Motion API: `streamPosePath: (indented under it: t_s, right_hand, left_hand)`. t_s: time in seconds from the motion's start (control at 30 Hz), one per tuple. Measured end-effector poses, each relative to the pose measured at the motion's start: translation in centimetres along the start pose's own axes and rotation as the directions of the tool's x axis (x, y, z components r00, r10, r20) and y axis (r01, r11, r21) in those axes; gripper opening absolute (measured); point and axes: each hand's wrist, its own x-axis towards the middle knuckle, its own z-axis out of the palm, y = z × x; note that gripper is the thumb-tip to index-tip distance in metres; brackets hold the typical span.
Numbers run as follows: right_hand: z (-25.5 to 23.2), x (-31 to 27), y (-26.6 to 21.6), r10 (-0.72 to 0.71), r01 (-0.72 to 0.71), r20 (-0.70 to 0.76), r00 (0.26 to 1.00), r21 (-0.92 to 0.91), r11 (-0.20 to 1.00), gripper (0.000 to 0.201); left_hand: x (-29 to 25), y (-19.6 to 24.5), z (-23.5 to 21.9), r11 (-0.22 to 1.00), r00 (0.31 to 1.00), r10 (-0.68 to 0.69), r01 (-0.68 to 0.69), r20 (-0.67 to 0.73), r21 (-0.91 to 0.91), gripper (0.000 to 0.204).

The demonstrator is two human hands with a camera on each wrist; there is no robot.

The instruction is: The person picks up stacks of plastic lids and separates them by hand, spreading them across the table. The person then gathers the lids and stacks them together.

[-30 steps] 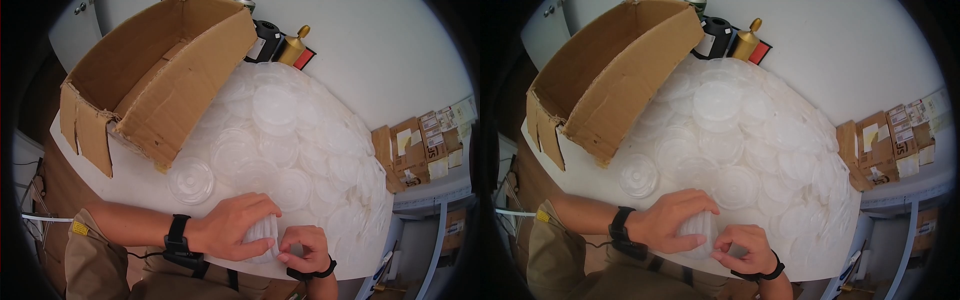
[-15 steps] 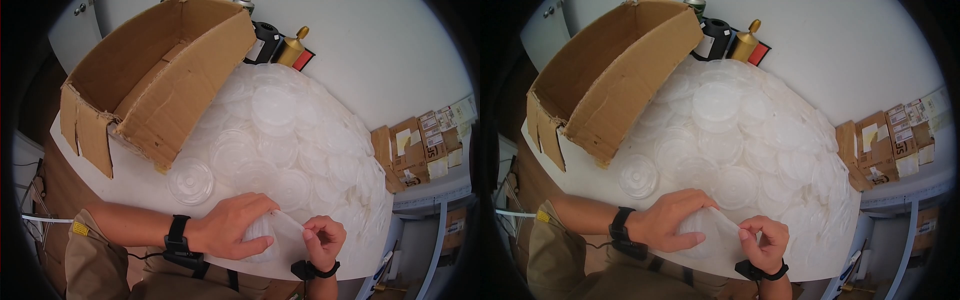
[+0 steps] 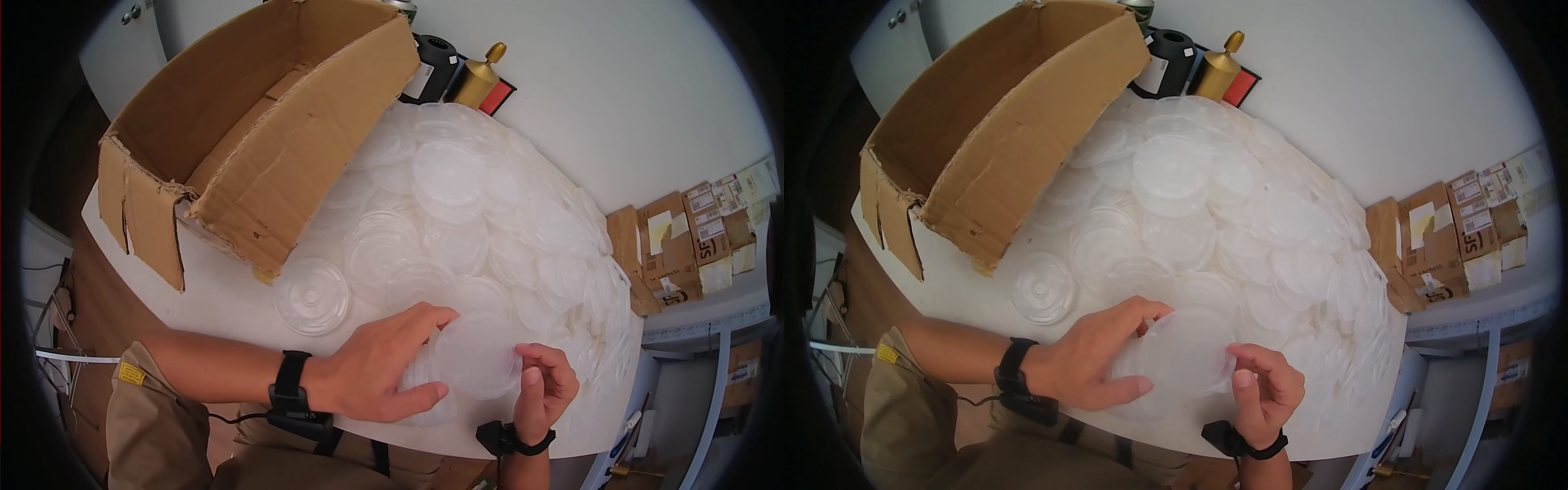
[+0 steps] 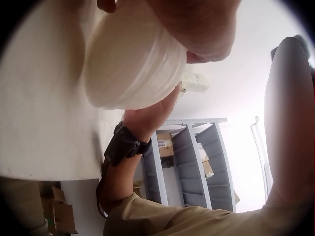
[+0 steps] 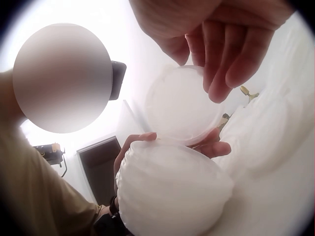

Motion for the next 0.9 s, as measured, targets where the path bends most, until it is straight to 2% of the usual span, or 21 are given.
streamPosePath:
  t_s: [0.07, 0.1, 0.17, 0.3, 0.37, 0.4, 0.47, 0.57, 0.7, 0.77, 0.9]
  right_hand:
    - [0.3, 0.3, 0.4, -0.060, 0.057, 0.023, 0.998, 0.125, 0.991, 0.022]
    - [0.2, 0.4, 0.3, -0.061, 0.057, 0.022, 0.998, 0.124, 0.991, 0.022]
    - [-0.2, 0.6, 0.1, 0.062, -0.068, 0.041, 0.997, 0.164, 0.984, 0.021]
    - [0.0, 1.0, 0.1, 0.118, -0.117, 0.005, 0.993, 0.146, 0.982, 0.019]
    - [0.1, 1.1, 0.1, 0.126, -0.137, 0.069, 0.990, 0.185, 0.973, 0.011]
    - [0.1, 1.1, 0.1, 0.126, -0.138, 0.071, 0.989, 0.185, 0.973, 0.011]
    - [0.1, 1.0, 0.1, 0.122, -0.148, 0.218, 0.968, 0.103, 0.984, 0.011]
    - [0.2, 1.0, 0.3, 0.135, -0.151, 0.270, 0.953, 0.040, 0.988, 0.012]
    - [-0.1, 1.1, 0.5, 0.106, -0.120, 0.242, 0.965, 0.044, 0.992, 0.011]
    - [-0.3, 1.1, 0.2, 0.173, -0.213, 0.286, 0.943, 0.115, 0.970, 0.010]
    - [-0.1, 1.3, -0.3, 0.171, -0.217, 0.365, 0.915, 0.090, 0.972, 0.009]
  left_hand:
    - [-0.1, -0.3, 0.0, 1.000, 1.000, 0.009, -0.009, 0.002, -0.005, 0.067]
    - [-0.1, -0.5, 0.0, 0.999, 1.000, 0.026, -0.027, 0.008, 0.021, 0.064]
    - [0.1, -0.4, 0.0, 0.998, 0.999, 0.046, -0.047, 0.014, 0.048, 0.062]
    - [-0.1, -0.2, -0.1, 0.999, 0.999, 0.029, -0.030, 0.024, 0.028, 0.057]
    - [0.0, -0.1, -0.2, 0.999, 0.999, 0.019, -0.020, 0.033, 0.034, 0.056]
    - [-0.1, 0.0, -0.3, 0.999, 0.999, 0.021, -0.022, 0.039, 0.037, 0.055]
    - [-0.2, 0.0, -0.2, 0.999, 0.999, 0.020, -0.022, 0.042, 0.037, 0.054]
    - [0.0, 0.1, -0.3, 0.999, 0.999, 0.021, -0.023, 0.046, 0.044, 0.054]
    - [-0.2, 0.0, -0.2, 0.999, 0.999, 0.020, -0.022, 0.045, 0.042, 0.054]
    - [0.0, 0.1, -0.2, 0.999, 0.999, 0.022, -0.024, 0.049, 0.047, 0.054]
    - [-0.1, 0.1, -0.2, 0.999, 0.999, 0.010, -0.013, 0.053, 0.053, 0.054]
